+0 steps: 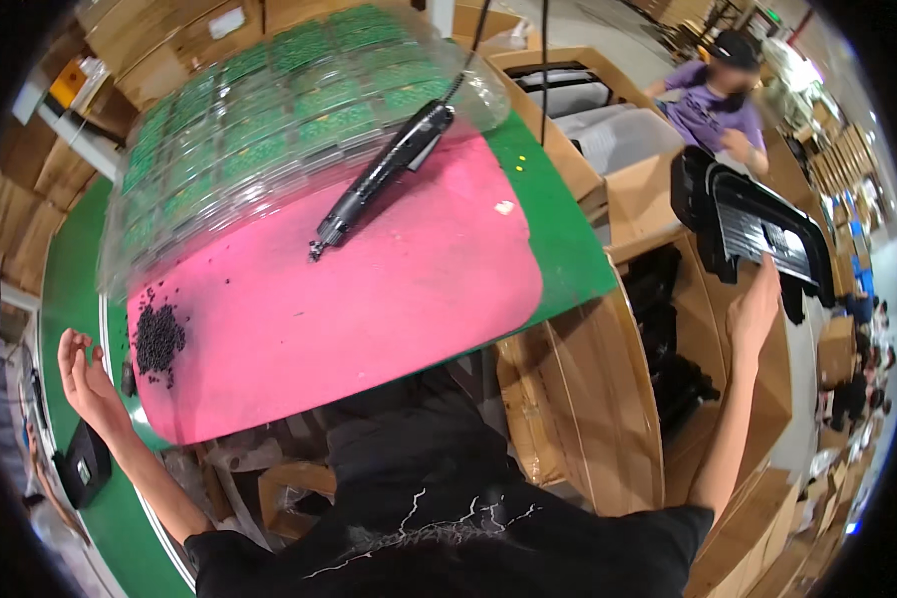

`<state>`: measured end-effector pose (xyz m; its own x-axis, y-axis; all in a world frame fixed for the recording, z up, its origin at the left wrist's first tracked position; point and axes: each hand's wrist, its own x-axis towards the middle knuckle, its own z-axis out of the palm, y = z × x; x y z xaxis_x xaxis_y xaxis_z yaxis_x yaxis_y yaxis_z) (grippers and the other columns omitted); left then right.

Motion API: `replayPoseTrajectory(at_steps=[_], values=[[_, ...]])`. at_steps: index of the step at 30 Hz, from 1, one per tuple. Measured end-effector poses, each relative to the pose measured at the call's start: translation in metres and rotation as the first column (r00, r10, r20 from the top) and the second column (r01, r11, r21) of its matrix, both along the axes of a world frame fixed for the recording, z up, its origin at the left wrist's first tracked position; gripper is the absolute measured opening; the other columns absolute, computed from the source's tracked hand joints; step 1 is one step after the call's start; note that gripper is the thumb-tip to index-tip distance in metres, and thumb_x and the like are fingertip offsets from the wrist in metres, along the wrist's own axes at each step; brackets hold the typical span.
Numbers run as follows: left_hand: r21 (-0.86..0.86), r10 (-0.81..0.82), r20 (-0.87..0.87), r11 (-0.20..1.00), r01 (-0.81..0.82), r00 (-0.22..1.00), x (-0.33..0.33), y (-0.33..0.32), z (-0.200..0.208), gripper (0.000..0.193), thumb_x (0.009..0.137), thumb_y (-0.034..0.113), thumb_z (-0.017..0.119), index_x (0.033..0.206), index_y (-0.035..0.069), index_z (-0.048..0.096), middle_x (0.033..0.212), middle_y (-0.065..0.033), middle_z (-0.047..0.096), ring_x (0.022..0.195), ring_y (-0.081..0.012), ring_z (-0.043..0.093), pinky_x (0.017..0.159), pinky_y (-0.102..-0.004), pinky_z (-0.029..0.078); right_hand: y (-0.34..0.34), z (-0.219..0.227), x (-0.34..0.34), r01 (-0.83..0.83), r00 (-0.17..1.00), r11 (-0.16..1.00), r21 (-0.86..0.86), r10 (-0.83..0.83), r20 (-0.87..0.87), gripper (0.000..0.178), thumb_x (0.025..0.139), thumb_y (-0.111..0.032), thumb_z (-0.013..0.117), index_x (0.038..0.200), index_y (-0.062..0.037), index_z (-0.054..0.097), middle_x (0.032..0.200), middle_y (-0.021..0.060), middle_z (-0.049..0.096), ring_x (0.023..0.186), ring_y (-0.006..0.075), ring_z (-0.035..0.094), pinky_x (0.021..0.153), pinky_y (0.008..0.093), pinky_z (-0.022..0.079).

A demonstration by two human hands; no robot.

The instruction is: Assembling circuit boards into plastic components using an electric screwdriver in a factory setting.

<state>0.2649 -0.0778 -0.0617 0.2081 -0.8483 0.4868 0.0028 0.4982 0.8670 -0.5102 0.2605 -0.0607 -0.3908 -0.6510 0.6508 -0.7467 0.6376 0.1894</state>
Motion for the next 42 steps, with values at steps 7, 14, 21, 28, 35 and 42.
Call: replayPoseTrajectory(at_steps=[7,14,21,28,35,42], values=[[0.010,-0.329,0.232,0.942,0.336,0.915,-0.108,-0.016,0.019,0.022,0.094,0.003,0.051,0.114,-0.003,0.058,0.106,-0.0070,0.054,0.092,-0.0133,0.050,0.080,-0.0266,0.041,0.007,-0.003,-0.047,0.048,0.999,0.949,0.310,-0.042,-0.025,0.042,0.071,0.007,0.059,0.109,-0.0082,0.053,0.108,0.0090,0.056,0.106,0.0296,0.054,0.094,0.0416,0.041],[-0.020,-0.391,0.528,0.882,0.471,0.754,-0.154,-0.034,0.024,0.014,0.092,-0.003,0.051,0.104,-0.002,0.059,0.107,-0.0075,0.053,0.096,-0.0138,0.052,0.086,-0.0247,0.041,-0.015,0.061,-0.030,-0.191,0.940,0.978,0.088,0.208,-0.269,0.039,0.077,0.001,0.066,0.114,-0.0017,0.054,0.111,0.0158,0.058,0.106,0.0354,0.054,0.091,0.0438,0.043],[-0.071,-0.313,0.532,0.909,0.410,0.787,-0.157,-0.048,-0.011,0.011,0.088,-0.004,0.052,0.094,-0.003,0.061,0.094,-0.0096,0.060,0.091,-0.0175,0.057,0.085,-0.0277,0.044,-0.070,0.129,0.104,-0.343,0.936,0.939,0.022,0.343,-0.079,0.024,0.076,-0.001,0.065,0.100,0.0006,0.062,0.087,0.0242,0.063,0.083,0.0424,0.061,0.070,0.0451,0.048],[-0.098,-0.289,0.603,0.898,0.428,0.744,-0.147,-0.049,-0.024,0.012,0.085,-0.002,0.055,0.093,0.001,0.064,0.091,-0.0078,0.063,0.079,-0.0158,0.057,0.069,-0.0271,0.044,-0.179,0.105,0.326,-0.919,0.177,-0.024,0.395,0.867,0.465,0.017,0.074,-0.016,0.065,0.089,-0.0132,0.059,0.078,0.0015,0.049,0.071,0.0164,0.053,0.061,0.0298,0.044],[0.134,-0.609,0.421,0.775,0.618,0.672,-0.151,-0.035,-0.024,0.022,0.090,0.011,0.059,0.111,0.005,0.062,0.103,-0.0058,0.060,0.093,-0.0158,0.057,0.079,-0.0295,0.046,-0.196,-0.010,0.413,-0.865,-0.311,-0.452,0.219,0.824,0.474,0.016,0.076,-0.019,0.059,0.090,-0.0155,0.054,0.081,-0.0027,0.046,0.066,0.0097,0.048,0.056,0.0228,0.035],[0.380,-0.720,0.467,0.688,0.618,0.514,-0.159,-0.023,-0.025,0.031,0.080,0.013,0.072,0.109,0.004,0.063,0.096,-0.0045,0.061,0.083,-0.0128,0.057,0.071,-0.0278,0.046,-0.274,0.016,0.439,-0.797,-0.459,-0.565,0.213,0.796,0.394,0.023,0.071,-0.021,0.060,0.090,-0.0089,0.058,0.070,-0.0038,0.046,0.061,0.0103,0.050,0.053,0.0261,0.039]])
